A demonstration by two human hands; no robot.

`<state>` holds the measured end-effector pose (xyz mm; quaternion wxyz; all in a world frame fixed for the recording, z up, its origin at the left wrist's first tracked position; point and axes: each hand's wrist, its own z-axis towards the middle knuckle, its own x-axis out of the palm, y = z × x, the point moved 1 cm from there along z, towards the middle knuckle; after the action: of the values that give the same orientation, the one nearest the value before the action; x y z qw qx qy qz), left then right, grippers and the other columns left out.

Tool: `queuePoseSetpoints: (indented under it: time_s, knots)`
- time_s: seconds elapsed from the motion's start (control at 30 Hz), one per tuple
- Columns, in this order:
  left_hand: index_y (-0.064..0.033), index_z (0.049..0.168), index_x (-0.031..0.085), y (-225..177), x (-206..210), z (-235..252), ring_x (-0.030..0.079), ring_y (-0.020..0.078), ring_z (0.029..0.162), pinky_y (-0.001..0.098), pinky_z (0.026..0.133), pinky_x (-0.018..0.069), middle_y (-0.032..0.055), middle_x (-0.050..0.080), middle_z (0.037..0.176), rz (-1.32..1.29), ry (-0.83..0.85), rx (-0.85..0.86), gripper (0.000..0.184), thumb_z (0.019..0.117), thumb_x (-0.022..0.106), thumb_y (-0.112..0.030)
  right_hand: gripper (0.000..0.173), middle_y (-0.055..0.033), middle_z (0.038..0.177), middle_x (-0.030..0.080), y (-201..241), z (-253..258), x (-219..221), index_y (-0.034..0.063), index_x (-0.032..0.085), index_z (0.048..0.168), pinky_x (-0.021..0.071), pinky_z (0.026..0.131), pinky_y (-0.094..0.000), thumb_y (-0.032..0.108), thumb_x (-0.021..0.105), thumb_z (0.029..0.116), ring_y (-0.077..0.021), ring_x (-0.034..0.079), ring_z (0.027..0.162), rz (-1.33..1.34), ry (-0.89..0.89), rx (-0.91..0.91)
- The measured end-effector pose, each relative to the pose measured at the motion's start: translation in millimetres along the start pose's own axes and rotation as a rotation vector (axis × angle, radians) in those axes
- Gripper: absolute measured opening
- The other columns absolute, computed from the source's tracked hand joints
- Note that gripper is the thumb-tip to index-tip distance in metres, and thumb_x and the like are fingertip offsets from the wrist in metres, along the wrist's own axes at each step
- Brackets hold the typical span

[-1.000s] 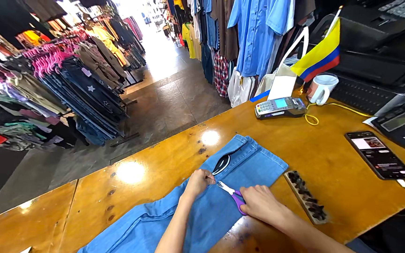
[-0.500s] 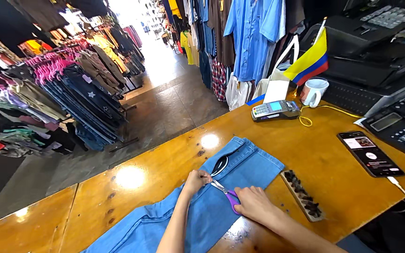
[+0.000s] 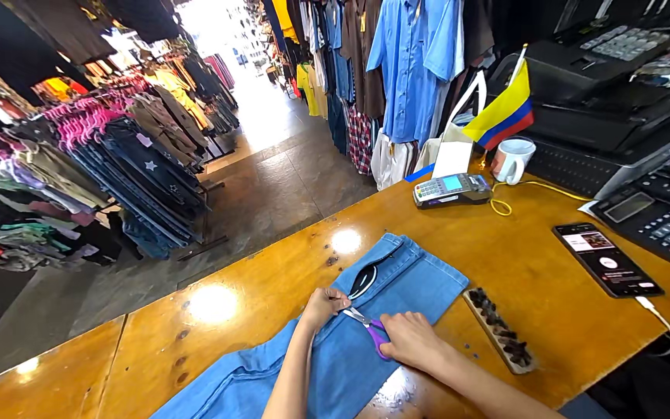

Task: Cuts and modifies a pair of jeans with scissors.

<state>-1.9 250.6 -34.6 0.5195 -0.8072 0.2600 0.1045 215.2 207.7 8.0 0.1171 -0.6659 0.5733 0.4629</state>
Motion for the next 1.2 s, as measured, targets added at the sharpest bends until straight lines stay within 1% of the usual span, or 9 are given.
queuePoseSetpoints:
  time_s: [0.23,0.37,0.57,0.8,0.9,1.0,1.07,1.13,1.2]
  knots:
    - [0.0032,0.1,0.071,1.4,0.9,-1.1,0.058,0.0066,0.076,0.0255,0.073,0.05,0.0048,0.067,0.088,-0.022,-0.008,0.009,0.012,0.0958,0.07,-0.009,0.038,-0.0276,0.114,0.067,14.3,3.0,-9.6,-0.0063,0.062,0.117,0.0457,0.092,-0.0602,0.028,0.06,0.1007,-0.0442,0.063,0.114,-0.026,0.018,-0.012]
    - [0.0027,0.101,0.072,3.9,1.0,-0.5,0.059,0.0085,0.078,0.0282,0.076,0.0505,0.0062,0.068,0.09,0.004,-0.014,0.023,0.014,0.0959,0.07,-0.01,0.037,-0.0288,0.117,0.066,13.3,-1.1,-8.1,-0.0074,0.061,0.12,0.0456,0.094,-0.0608,0.025,0.059,0.1016,-0.0455,0.062,0.115,-0.029,0.024,0.002]
    - [0.0004,0.099,0.073,7.9,0.8,1.3,0.058,0.0058,0.077,0.0263,0.074,0.0484,0.0034,0.068,0.087,0.022,-0.016,0.057,0.012,0.0949,0.071,-0.011,0.033,-0.0295,0.12,0.065,15.2,-3.4,-9.2,-0.0081,0.059,0.122,0.046,0.095,-0.0596,0.019,0.056,0.1034,-0.0457,0.062,0.117,-0.074,0.036,0.018]
    - [0.0001,0.1,0.073,7.5,1.7,0.3,0.057,0.0058,0.076,0.0256,0.072,0.0476,0.0033,0.068,0.088,0.02,-0.03,0.055,0.013,0.0951,0.071,-0.012,0.032,-0.0294,0.118,0.066,12.3,0.6,-4.9,-0.0078,0.062,0.119,0.0462,0.094,-0.0599,0.019,0.055,0.1042,-0.0456,0.062,0.117,-0.06,0.029,0.003]
    - [0.0014,0.103,0.071,7.7,2.3,-2.8,0.058,0.0068,0.077,0.0259,0.073,0.0487,0.0047,0.067,0.09,-0.017,-0.043,0.06,0.014,0.0968,0.069,-0.011,0.031,-0.0291,0.117,0.066,8.6,-1.6,-2.0,-0.007,0.062,0.119,0.046,0.094,-0.0606,0.019,0.056,0.1035,-0.0454,0.062,0.116,-0.037,0.038,0.003]
    - [0.0065,0.105,0.067,8.2,3.1,-6.1,0.065,0.0111,0.088,0.0287,0.083,0.0558,0.0102,0.068,0.102,-0.203,-0.092,0.128,0.012,0.0978,0.062,-0.001,0.034,-0.0277,0.113,0.068,-5.0,-13.6,-1.1,-0.0036,0.063,0.119,0.0451,0.095,-0.0618,0.025,0.059,0.1013,-0.0448,0.063,0.113,0.056,0.022,0.03]
    - [0.0075,0.104,0.063,-0.8,7.1,-4.7,0.068,0.0123,0.085,0.0296,0.083,0.0583,0.0105,0.069,0.097,-0.303,-0.152,0.178,0.008,0.0981,0.059,0.003,0.036,-0.0256,0.109,0.069,-21.2,-19.5,3.9,-0.0005,0.065,0.12,0.0461,0.093,-0.0616,0.03,0.061,0.0998,-0.0437,0.065,0.109,0.127,-0.005,0.063]
    - [0.0078,0.108,0.062,-17.7,12.4,1.3,0.068,0.0131,0.079,0.0303,0.08,0.0584,0.0101,0.069,0.09,-0.258,-0.235,0.225,0.012,0.0981,0.06,0.002,0.039,-0.0236,0.107,0.07,-38.8,-22.8,9.3,0.0022,0.065,0.124,0.0466,0.092,-0.0612,0.032,0.063,0.0992,-0.0423,0.065,0.106,0.222,-0.051,0.115]
    - [0.006,0.123,0.064,-39.2,19.5,10.1,0.07,0.0164,0.081,0.0341,0.081,0.0581,0.0116,0.072,0.092,-0.092,-0.302,0.276,0.026,0.0984,0.062,-0.002,0.043,-0.0222,0.106,0.071,-53.5,-24.1,10.8,0.0046,0.064,0.131,0.0474,0.092,-0.0603,0.033,0.063,0.0992,-0.041,0.066,0.104,0.312,-0.122,0.169]
